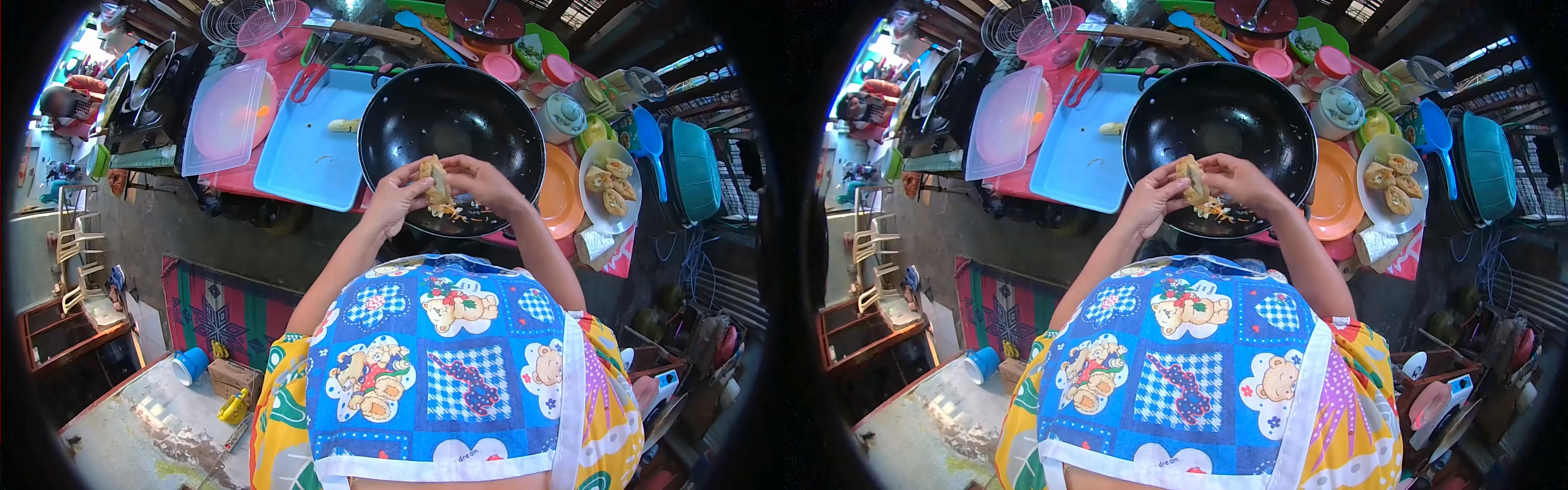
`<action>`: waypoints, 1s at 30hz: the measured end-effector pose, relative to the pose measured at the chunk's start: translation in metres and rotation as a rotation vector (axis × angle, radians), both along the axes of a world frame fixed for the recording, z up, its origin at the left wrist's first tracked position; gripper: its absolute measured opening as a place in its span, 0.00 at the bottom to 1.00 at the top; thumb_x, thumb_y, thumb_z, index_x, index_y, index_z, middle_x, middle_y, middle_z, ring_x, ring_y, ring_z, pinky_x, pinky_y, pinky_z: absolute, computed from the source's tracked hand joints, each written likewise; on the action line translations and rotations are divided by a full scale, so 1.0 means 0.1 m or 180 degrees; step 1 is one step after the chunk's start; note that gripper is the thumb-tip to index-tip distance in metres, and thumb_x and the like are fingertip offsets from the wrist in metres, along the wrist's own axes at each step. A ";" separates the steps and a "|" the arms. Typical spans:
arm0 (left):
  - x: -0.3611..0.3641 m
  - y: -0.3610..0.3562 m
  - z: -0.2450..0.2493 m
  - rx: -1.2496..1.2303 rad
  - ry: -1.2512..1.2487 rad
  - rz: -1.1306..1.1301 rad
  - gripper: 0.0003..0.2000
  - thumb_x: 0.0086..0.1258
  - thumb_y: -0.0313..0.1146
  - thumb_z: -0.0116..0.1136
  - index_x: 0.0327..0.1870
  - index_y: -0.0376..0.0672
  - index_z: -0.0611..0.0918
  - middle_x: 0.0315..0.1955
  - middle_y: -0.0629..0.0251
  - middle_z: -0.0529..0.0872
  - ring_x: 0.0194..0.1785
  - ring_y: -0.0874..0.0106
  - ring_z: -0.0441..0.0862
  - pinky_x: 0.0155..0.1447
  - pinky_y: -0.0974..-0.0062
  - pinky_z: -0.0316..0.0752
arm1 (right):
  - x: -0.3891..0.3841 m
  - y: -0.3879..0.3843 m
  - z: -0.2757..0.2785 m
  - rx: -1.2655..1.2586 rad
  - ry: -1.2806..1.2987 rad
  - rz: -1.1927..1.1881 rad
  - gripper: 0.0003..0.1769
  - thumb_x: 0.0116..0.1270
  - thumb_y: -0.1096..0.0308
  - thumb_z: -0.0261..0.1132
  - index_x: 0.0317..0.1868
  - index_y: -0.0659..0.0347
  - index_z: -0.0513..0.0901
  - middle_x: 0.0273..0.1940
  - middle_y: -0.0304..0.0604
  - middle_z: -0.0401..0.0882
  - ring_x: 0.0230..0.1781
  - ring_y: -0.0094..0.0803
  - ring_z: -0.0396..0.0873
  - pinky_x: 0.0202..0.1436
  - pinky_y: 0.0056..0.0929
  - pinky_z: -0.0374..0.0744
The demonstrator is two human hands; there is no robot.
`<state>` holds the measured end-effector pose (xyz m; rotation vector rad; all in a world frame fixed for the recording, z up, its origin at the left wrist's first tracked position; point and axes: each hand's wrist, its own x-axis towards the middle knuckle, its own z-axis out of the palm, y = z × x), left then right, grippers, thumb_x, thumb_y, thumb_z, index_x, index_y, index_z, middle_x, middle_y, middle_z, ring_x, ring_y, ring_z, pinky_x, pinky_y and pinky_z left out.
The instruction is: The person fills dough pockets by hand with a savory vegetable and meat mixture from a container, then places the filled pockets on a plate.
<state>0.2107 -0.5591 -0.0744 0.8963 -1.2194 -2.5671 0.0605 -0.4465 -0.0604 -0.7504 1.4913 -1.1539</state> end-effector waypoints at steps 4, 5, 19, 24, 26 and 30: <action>0.10 -0.13 0.04 0.0085 0.0095 0.0213 0.19 0.63 0.25 0.54 0.57 0.40 0.70 0.46 0.63 0.78 0.48 0.72 0.77 0.49 0.75 0.77 | -0.33 0.26 -0.38 0.0381 0.2581 0.0324 0.14 0.58 0.68 0.57 0.42 0.67 0.78 0.36 0.53 0.79 0.37 0.40 0.79 0.42 0.31 0.76; 0.12 -0.16 0.08 0.0081 0.0032 0.0284 0.19 0.63 0.25 0.53 0.57 0.39 0.70 0.45 0.63 0.78 0.48 0.73 0.77 0.49 0.76 0.77 | -0.35 0.30 -0.45 0.1175 0.3111 0.0985 0.12 0.56 0.69 0.57 0.39 0.66 0.79 0.35 0.56 0.78 0.38 0.44 0.78 0.43 0.34 0.76; 0.11 -0.15 -0.17 0.0242 0.0049 0.0533 0.20 0.64 0.24 0.52 0.58 0.37 0.69 0.46 0.62 0.77 0.48 0.71 0.77 0.50 0.75 0.76 | 0.01 -0.19 -0.86 0.0272 0.3135 0.1449 0.18 0.51 0.76 0.56 0.44 0.55 0.78 0.41 0.48 0.74 0.45 0.46 0.74 0.49 0.37 0.73; 0.08 -0.15 -0.17 0.0226 -0.0037 0.0573 0.20 0.64 0.24 0.52 0.58 0.37 0.69 0.47 0.62 0.77 0.49 0.71 0.77 0.51 0.74 0.75 | 0.11 -0.15 -0.40 0.0896 0.2388 0.1834 0.16 0.52 0.73 0.57 0.43 0.55 0.80 0.43 0.50 0.75 0.47 0.45 0.74 0.51 0.36 0.72; 0.06 -0.15 -0.19 0.0116 -0.0042 0.0549 0.19 0.65 0.25 0.51 0.57 0.37 0.69 0.46 0.62 0.77 0.48 0.71 0.77 0.51 0.75 0.75 | 0.21 -0.11 -0.36 0.0886 0.2799 0.1840 0.15 0.52 0.70 0.58 0.42 0.55 0.80 0.44 0.50 0.76 0.46 0.44 0.74 0.49 0.36 0.73; 0.01 -0.14 -0.20 0.0066 -0.0184 0.0590 0.19 0.65 0.25 0.52 0.57 0.37 0.69 0.46 0.62 0.77 0.49 0.71 0.77 0.51 0.74 0.75 | 0.25 -0.09 -0.67 0.0847 0.3188 0.1535 0.16 0.50 0.67 0.60 0.42 0.54 0.81 0.40 0.50 0.78 0.42 0.45 0.76 0.45 0.37 0.75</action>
